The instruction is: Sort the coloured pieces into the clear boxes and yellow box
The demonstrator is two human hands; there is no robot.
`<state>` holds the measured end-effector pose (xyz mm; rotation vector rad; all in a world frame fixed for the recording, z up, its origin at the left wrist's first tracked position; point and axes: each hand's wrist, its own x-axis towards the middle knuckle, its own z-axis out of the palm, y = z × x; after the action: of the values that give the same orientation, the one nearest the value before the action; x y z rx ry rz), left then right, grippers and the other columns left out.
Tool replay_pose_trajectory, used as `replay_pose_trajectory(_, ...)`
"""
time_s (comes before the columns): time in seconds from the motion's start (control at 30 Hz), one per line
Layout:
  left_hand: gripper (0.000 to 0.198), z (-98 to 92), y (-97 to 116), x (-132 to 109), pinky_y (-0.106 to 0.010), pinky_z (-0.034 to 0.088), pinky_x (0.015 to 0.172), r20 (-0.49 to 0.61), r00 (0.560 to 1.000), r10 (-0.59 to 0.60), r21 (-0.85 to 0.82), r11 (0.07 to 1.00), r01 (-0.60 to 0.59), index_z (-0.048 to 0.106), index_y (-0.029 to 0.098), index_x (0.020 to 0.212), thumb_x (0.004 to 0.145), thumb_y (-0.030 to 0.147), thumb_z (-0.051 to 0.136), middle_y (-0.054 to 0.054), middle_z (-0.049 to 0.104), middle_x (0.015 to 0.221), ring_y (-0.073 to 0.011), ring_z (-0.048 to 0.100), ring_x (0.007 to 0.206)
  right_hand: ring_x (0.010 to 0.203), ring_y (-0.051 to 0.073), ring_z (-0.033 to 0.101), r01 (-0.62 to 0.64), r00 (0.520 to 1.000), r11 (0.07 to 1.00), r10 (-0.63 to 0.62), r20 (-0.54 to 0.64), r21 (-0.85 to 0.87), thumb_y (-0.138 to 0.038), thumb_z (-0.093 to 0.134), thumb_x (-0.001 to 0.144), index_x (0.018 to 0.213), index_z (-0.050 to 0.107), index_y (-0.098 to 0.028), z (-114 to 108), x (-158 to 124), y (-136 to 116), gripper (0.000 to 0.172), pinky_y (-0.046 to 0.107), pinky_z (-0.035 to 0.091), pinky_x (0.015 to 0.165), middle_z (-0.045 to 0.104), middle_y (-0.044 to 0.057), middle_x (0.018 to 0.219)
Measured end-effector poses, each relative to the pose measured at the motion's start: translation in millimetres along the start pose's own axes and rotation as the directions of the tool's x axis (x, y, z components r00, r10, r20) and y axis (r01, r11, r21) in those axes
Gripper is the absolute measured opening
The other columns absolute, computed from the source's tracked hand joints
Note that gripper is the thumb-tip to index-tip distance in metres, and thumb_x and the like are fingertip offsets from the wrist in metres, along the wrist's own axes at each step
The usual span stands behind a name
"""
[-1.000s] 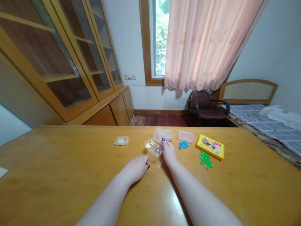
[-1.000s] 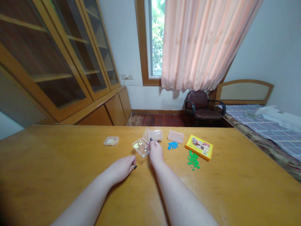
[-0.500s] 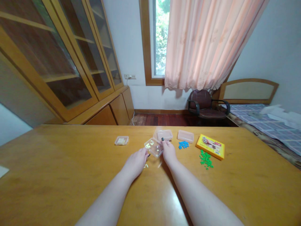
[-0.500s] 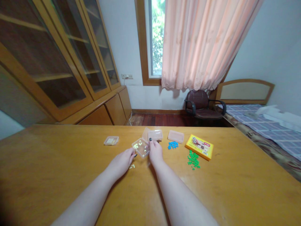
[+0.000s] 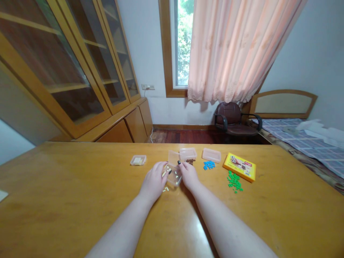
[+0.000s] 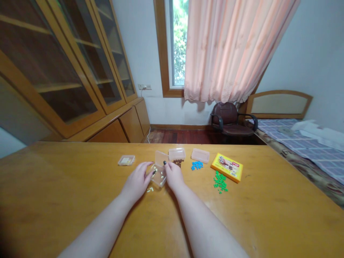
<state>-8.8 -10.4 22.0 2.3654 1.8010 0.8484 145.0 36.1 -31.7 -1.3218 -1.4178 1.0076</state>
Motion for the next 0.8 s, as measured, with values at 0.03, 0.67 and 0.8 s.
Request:
replay_pose_trajectory(0.03, 0.029, -0.1, 0, 0, -0.030, 0.041, 0.088, 0.010, 1.000, -0.027, 0.028, 0.999, 0.027, 0.045, 0.019, 0.110, 0.084, 0.030, 0.040, -0.007, 0.053, 0.111, -0.0180, 0.051, 0.102, 0.065, 0.016, 0.055, -0.013, 1.000, 1.000, 0.013, -0.021, 0.015, -0.047, 0.041, 0.078, 0.073, 0.062, -0.015, -1, 1, 0, 0.038, 0.025, 0.038, 0.059, 0.064, 0.005, 0.069)
replay_pose_trajectory(0.67, 0.028, 10.7, -12, 1, -0.031, 0.040, 0.071, 0.384, 0.888, -0.255, 0.342, 0.932, 0.119, 0.051, 0.018, 0.093, 0.081, 0.041, 0.040, -0.009, 0.060, 0.092, -0.0224, 0.057, 0.086, 0.061, 0.018, 0.058, -0.115, 0.984, 0.948, 0.150, -0.095, 0.298, -0.053, 0.048, 0.069, 0.071, 0.059, -0.016, 0, 5, 1, 0.039, 0.027, 0.043, 0.057, 0.063, 0.004, 0.063)
replay_pose_trajectory(0.8, 0.031, 8.7, -11, -1, -0.031, 0.041, 0.072, 0.415, 0.886, -0.209, 0.322, 0.944, 0.072, 0.053, 0.018, 0.093, 0.079, 0.044, 0.044, -0.009, 0.060, 0.094, -0.0228, 0.057, 0.088, 0.063, 0.018, 0.059, -0.100, 0.988, 0.947, 0.130, -0.082, 0.305, -0.052, 0.048, 0.070, 0.073, 0.059, -0.016, -1, 4, -1, 0.038, 0.028, 0.043, 0.058, 0.063, 0.005, 0.066)
